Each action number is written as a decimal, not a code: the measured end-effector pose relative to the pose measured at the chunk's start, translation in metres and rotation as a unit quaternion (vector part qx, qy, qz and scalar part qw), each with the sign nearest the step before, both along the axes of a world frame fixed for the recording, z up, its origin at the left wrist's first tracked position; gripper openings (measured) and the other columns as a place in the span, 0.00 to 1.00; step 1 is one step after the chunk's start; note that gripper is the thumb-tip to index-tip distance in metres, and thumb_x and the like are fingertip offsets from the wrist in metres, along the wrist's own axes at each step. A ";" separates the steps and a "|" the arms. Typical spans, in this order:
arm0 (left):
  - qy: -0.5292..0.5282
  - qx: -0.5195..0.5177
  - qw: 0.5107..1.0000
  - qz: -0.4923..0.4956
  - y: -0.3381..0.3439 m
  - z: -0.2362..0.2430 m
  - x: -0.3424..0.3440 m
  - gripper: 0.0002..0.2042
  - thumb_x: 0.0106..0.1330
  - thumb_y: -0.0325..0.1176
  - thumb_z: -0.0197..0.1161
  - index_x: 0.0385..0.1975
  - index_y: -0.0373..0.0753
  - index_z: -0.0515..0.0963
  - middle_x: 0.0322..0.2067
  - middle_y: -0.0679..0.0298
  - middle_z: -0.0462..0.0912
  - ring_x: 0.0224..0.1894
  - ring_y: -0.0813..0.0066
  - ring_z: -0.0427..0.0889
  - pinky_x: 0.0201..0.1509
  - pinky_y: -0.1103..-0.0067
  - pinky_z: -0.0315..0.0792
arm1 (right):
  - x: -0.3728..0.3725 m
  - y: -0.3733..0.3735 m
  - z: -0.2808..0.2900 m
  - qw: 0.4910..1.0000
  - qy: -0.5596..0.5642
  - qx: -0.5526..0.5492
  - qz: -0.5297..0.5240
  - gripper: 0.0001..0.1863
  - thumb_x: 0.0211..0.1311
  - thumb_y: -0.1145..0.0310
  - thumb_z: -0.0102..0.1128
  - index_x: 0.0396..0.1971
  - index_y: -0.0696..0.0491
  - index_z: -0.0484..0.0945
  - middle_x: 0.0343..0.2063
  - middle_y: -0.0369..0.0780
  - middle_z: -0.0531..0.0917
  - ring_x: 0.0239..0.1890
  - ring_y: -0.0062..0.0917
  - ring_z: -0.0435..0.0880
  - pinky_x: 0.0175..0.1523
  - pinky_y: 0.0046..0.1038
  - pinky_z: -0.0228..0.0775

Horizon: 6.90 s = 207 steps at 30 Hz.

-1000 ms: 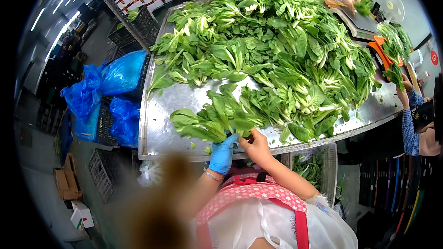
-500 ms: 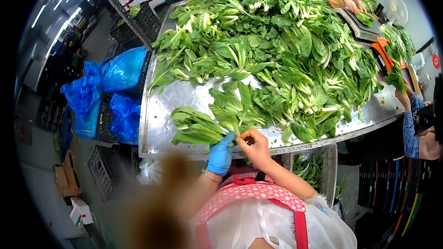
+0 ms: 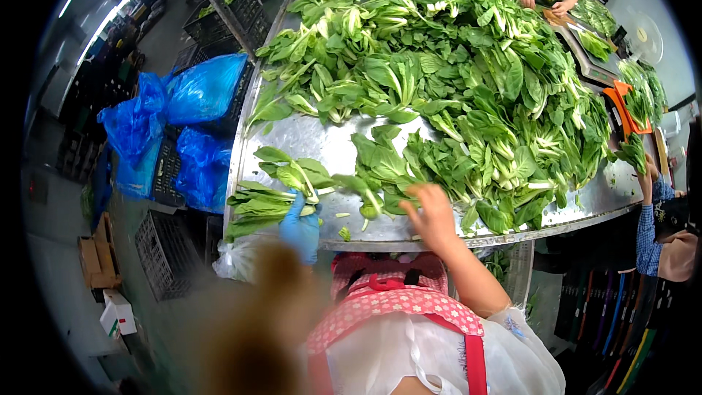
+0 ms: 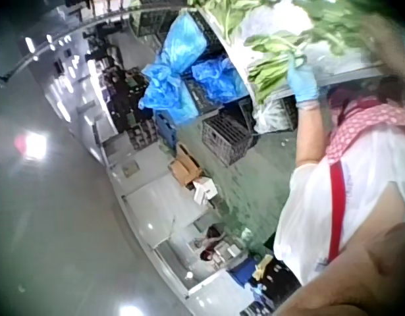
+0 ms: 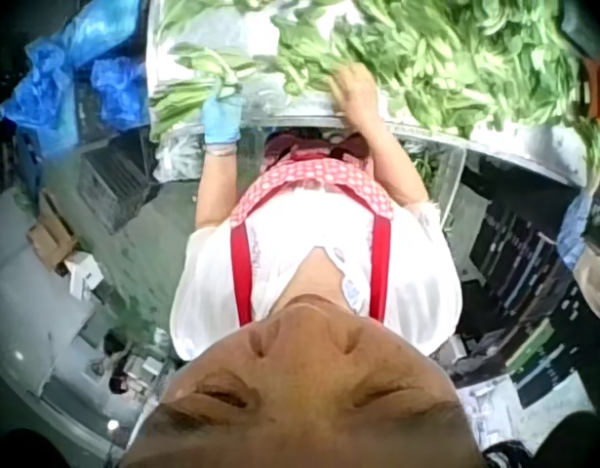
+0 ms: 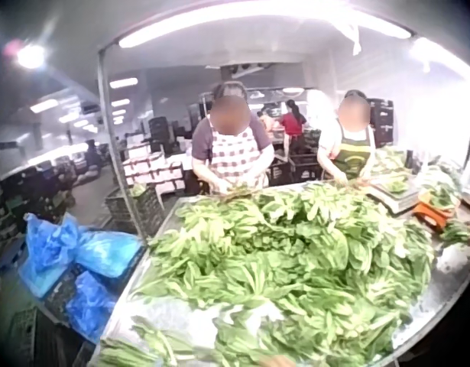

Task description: The person picks up bunches of leafy green vegetables from a pile on a metal table and trims the stems by hand before setting them aside.

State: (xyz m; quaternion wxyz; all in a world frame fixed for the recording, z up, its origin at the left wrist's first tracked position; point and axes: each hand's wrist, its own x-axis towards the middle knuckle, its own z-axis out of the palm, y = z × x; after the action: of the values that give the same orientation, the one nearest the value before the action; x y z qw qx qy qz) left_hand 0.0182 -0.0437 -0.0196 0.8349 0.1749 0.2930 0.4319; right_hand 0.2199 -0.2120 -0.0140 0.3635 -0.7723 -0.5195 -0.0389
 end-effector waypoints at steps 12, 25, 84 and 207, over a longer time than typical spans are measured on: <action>0.051 0.015 0.998 -0.029 -0.023 -0.008 -0.005 0.18 0.62 0.21 0.55 0.52 0.36 0.67 0.49 0.59 0.73 0.47 0.67 0.76 0.49 0.71 0.73 | 0.004 0.007 0.001 0.994 0.000 -0.104 0.035 0.15 0.48 0.62 0.65 0.34 0.55 0.79 0.31 0.42 0.78 0.35 0.35 0.76 0.40 0.33 0.65; 0.042 0.086 0.981 -0.170 -0.052 -0.007 -0.002 0.19 0.62 0.23 0.51 0.54 0.32 0.65 0.51 0.57 0.73 0.52 0.67 0.73 0.57 0.72 0.67 | -0.055 0.034 0.024 0.922 0.365 -0.020 0.125 0.19 0.54 0.66 0.63 0.44 0.58 0.75 0.37 0.45 0.78 0.38 0.35 0.77 0.41 0.27 0.68; 0.251 0.246 0.903 -0.246 -0.050 0.012 0.028 0.18 0.62 0.29 0.58 0.51 0.34 0.66 0.42 0.66 0.73 0.42 0.80 0.71 0.49 0.83 0.66 | -0.034 0.041 -0.018 0.624 0.779 0.010 0.055 0.09 0.61 0.67 0.48 0.36 0.57 0.68 0.17 0.34 0.70 0.16 0.19 0.68 0.23 0.20 0.58; 0.126 0.178 0.968 -0.122 -0.082 0.022 0.035 0.10 0.59 0.21 0.59 0.39 0.40 0.72 0.38 0.69 0.74 0.42 0.80 0.72 0.50 0.81 0.66 | -0.054 -0.001 0.018 0.923 0.377 0.073 0.024 0.11 0.54 0.68 0.62 0.33 0.59 0.75 0.25 0.40 0.78 0.27 0.24 0.77 0.34 0.27 0.68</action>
State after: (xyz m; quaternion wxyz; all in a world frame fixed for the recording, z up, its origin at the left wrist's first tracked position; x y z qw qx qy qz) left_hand 0.0531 -0.1262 0.0027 0.7930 0.4079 0.2911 0.3465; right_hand 0.1659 -0.2132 0.0040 0.5890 -0.6881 -0.3584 0.2263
